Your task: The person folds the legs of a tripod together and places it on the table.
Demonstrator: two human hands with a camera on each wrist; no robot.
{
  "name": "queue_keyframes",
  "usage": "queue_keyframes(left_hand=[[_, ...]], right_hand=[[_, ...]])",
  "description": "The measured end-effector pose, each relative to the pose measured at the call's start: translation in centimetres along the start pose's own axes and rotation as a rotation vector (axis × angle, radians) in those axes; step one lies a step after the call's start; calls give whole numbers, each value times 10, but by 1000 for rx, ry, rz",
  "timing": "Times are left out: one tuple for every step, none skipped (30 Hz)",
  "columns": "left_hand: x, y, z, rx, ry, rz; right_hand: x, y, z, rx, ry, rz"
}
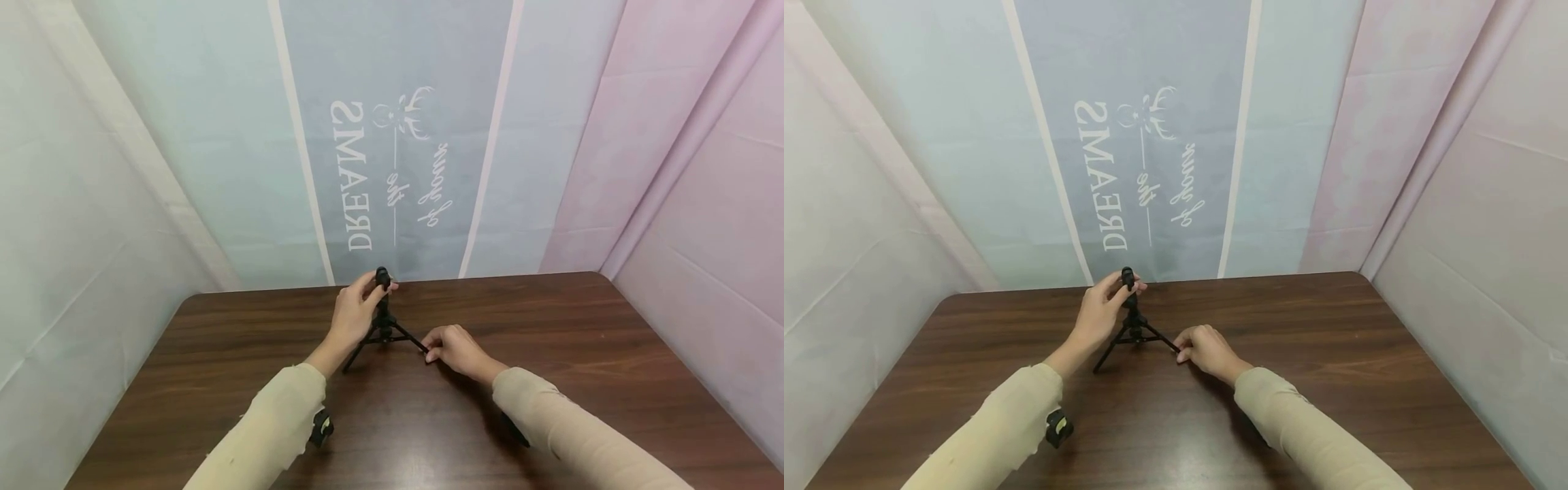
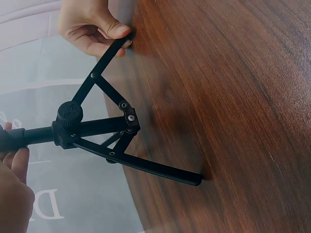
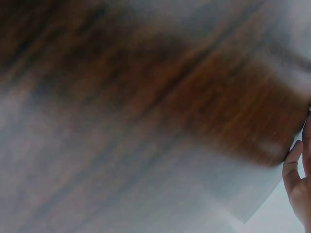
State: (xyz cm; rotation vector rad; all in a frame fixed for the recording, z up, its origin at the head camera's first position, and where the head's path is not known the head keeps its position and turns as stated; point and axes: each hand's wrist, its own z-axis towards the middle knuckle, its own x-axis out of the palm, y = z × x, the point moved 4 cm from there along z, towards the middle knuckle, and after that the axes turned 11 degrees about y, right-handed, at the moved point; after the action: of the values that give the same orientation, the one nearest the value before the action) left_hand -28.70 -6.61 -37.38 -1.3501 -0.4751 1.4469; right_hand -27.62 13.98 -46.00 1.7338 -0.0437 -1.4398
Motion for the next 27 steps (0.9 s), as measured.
queue_keyframes(left_hand=[[0,0,0,2,-2,0],[-1,1,0,0,-4,0],[-1,1,0,-2,-5,1],[-1,1,0,-1,-6,2],[-1,1,0,-2,-7,-2],[-1,1,0,-1,-8,-6],[-1,1,1,3,-9,-9],[-1,2,1,2,-9,-12],[-1,2,1,3,-10,-15],[-1,2,1,5,-11,-18],[-1,2,1,7,-12,-20],[-1,2,1,9,-13,-19],[-1,2,1,11,-15,-20],[-2,2,1,9,-17,-20],[-2,2,1,10,-16,-22],[-2,2,1,4,-12,-26],[-1,1,1,1,-5,-35],[-1,1,2,-3,2,-41],[-1,1,2,-7,10,-49],[-1,0,3,-14,20,-54],[-1,0,3,-19,31,-54],[-2,0,3,-25,39,-50],[-2,0,4,-28,44,-44],[-3,0,3,-34,48,-33],[-3,0,3,-40,52,-24],[-4,0,3,-44,56,-16],[-4,0,3,-46,59,-9]], right_hand=[[0,0,1,-2,-1,-1],[1,0,1,0,-1,0],[1,0,1,1,0,2],[1,0,2,3,0,4],[1,1,2,6,-1,5],[1,1,2,9,-2,9],[2,1,1,12,-3,11],[2,1,1,16,-4,14],[2,2,1,18,-5,15],[1,2,2,19,-6,16],[2,2,2,20,-4,17],[2,3,2,20,-1,19],[1,3,2,18,1,19],[1,4,2,15,3,16],[1,4,2,13,6,13],[0,4,2,9,9,11],[-1,4,2,7,13,11],[-1,4,1,6,17,9],[-2,4,1,3,19,9],[-3,3,0,3,23,11],[-3,2,0,-1,28,14],[-3,1,-1,-8,31,16],[-3,0,-1,-13,35,18],[-3,0,-1,-19,37,20],[-2,-1,-1,-31,40,21],[-2,-2,-1,-37,43,23],[-2,-2,-1,-43,45,25]])
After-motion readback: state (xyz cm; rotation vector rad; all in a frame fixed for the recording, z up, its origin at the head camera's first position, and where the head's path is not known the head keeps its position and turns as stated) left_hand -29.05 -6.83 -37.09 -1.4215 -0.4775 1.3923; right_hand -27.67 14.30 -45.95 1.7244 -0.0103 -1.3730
